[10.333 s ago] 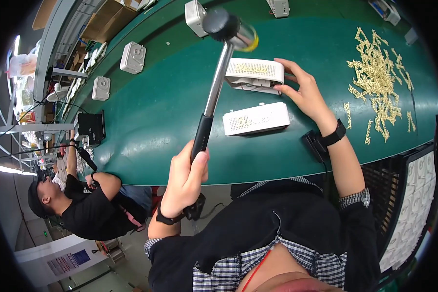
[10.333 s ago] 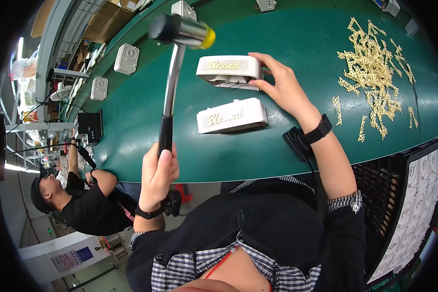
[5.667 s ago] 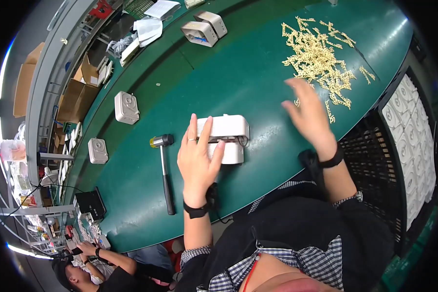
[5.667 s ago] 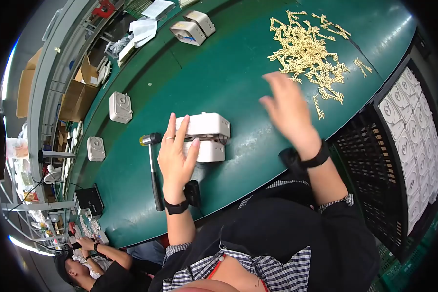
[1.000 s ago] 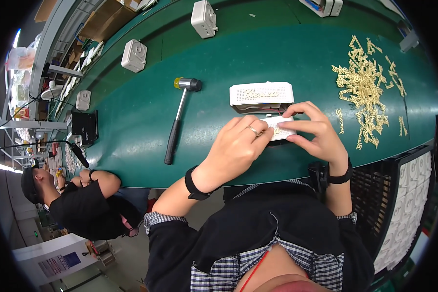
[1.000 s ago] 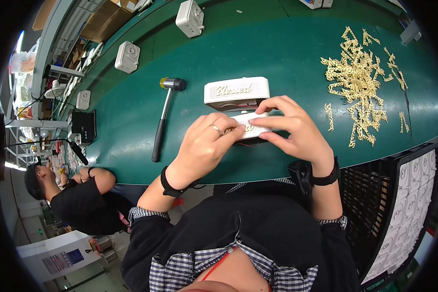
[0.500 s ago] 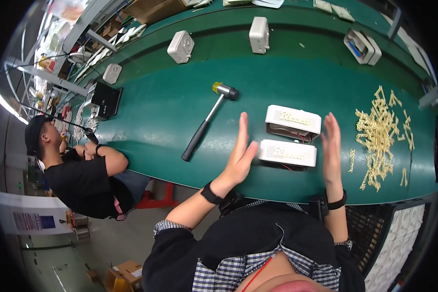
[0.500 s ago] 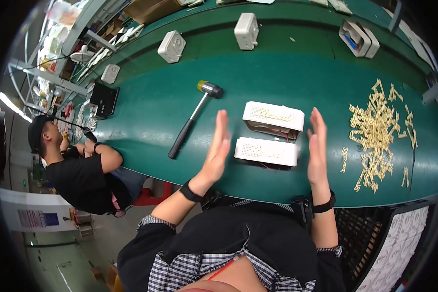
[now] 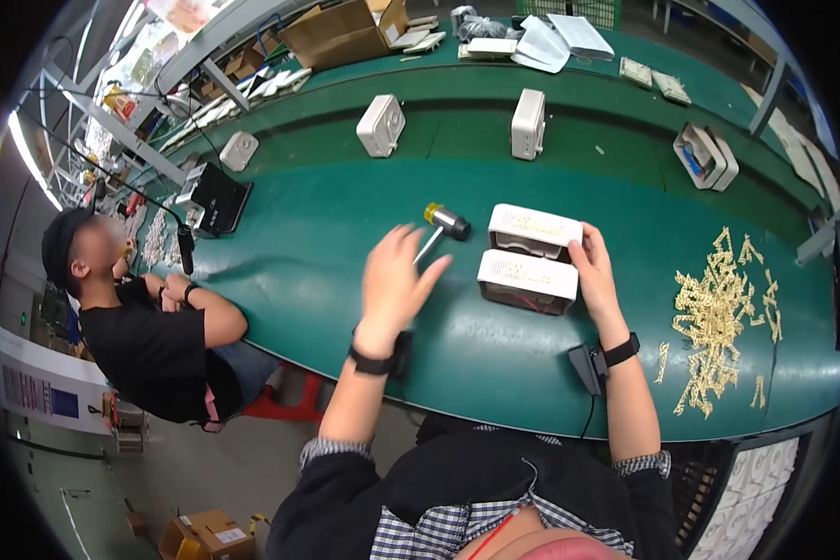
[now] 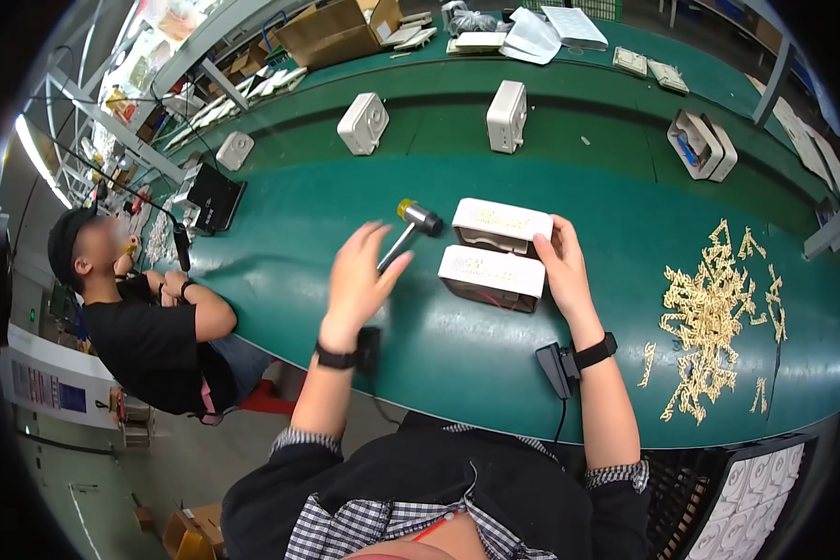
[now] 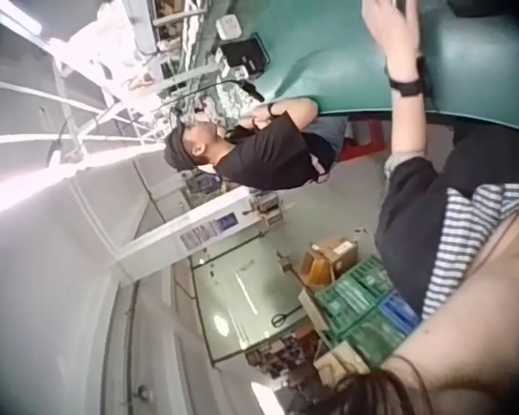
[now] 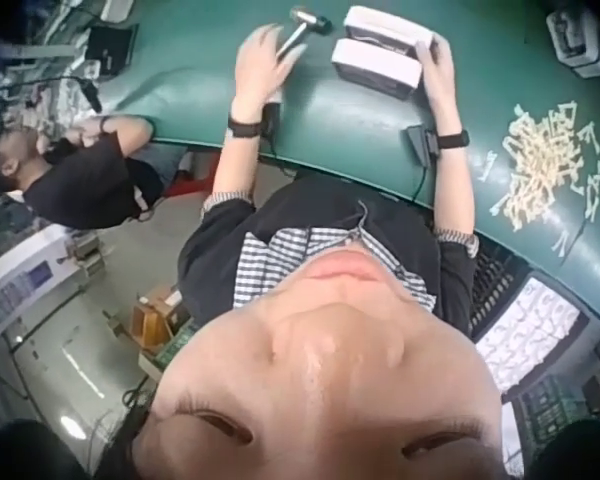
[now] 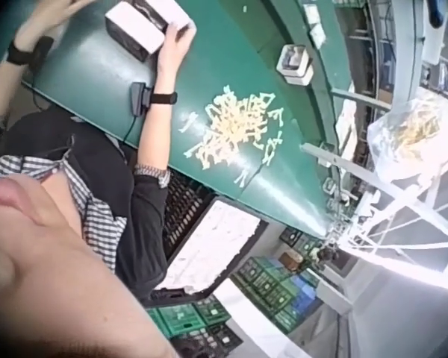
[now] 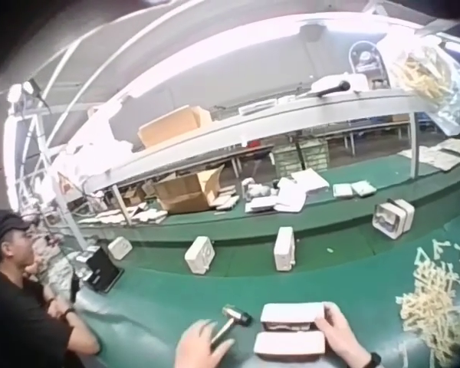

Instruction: Assemble small metal components into white plastic cases using a rubber mallet on an electronics factory floor.

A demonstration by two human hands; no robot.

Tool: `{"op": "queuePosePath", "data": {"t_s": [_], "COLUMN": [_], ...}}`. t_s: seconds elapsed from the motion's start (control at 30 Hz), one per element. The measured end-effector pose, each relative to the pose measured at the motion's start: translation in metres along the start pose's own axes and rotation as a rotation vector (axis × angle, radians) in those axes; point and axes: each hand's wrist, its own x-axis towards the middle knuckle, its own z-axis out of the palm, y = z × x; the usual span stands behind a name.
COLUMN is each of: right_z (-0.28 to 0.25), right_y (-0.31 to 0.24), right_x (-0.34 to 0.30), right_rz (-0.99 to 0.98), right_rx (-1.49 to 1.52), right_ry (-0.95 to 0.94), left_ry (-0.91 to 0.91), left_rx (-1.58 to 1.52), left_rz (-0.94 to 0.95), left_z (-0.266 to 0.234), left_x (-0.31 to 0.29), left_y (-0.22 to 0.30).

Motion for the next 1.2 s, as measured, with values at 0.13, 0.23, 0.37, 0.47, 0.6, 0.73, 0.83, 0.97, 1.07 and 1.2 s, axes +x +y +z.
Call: {"op": "queuePosePath", "data": {"t_s": [0.13, 0.23, 0.37, 0.47, 0.6, 0.73, 0.83, 0.97, 1.07, 1.2], "right_z": [0.003, 0.005, 0.000, -0.010, -0.008, -0.006, -0.005, -0.011, -0.007, -0.010], "right_y": [0.006, 0.005, -0.006, -0.005, 0.001, -0.001, -0.001, 0.008, 0.005, 0.006], "right_x": [0.001, -0.001, -0.009, -0.002, -0.009, -0.005, -0.007, -0.008, -0.005, -0.007], "right_rz": [-0.082, -0.110, -0.112, -0.097, -0.060, -0.103, -0.085, -0.089, -0.083, -0.115], "right_rx": [0.114, 0.132, 0.172, 0.185, 0.192, 0.186, 0.174, 0.105, 0.123, 0.109], "right_ry": [0.016, 0.031, -0.035, -0.044, -0.048, -0.057, -0.053, -0.019, -0.024, -0.024], "left_ry": [-0.251, -0.115, -0.347, -0.462, -0.193, -0.084, -0.419, -0.182, -0.207, -0.227], "left_rx": [0.271, 0.180, -0.251, -1.071, -1.064, -0.896, -0.356, -0.502, -0.375, -0.472], "left_rz": [-0.257, -0.208, -0.470, -0.871, -0.509, -0.166, -0.063, -0.223, -0.141, -0.288], "left_z": [-0.007, 0.001, -0.019, -0.056, -0.087, -0.062, -0.050, -0.087, -0.059, -0.069], "left_x": [-0.058, -0.058, -0.040, -0.021, -0.020, -0.027, -0.024, -0.014, -0.019, -0.012], "left_y": [-0.036, -0.040, -0.036, 0.009, 0.056, 0.059, 0.054, 0.069, 0.064, 0.069]}}
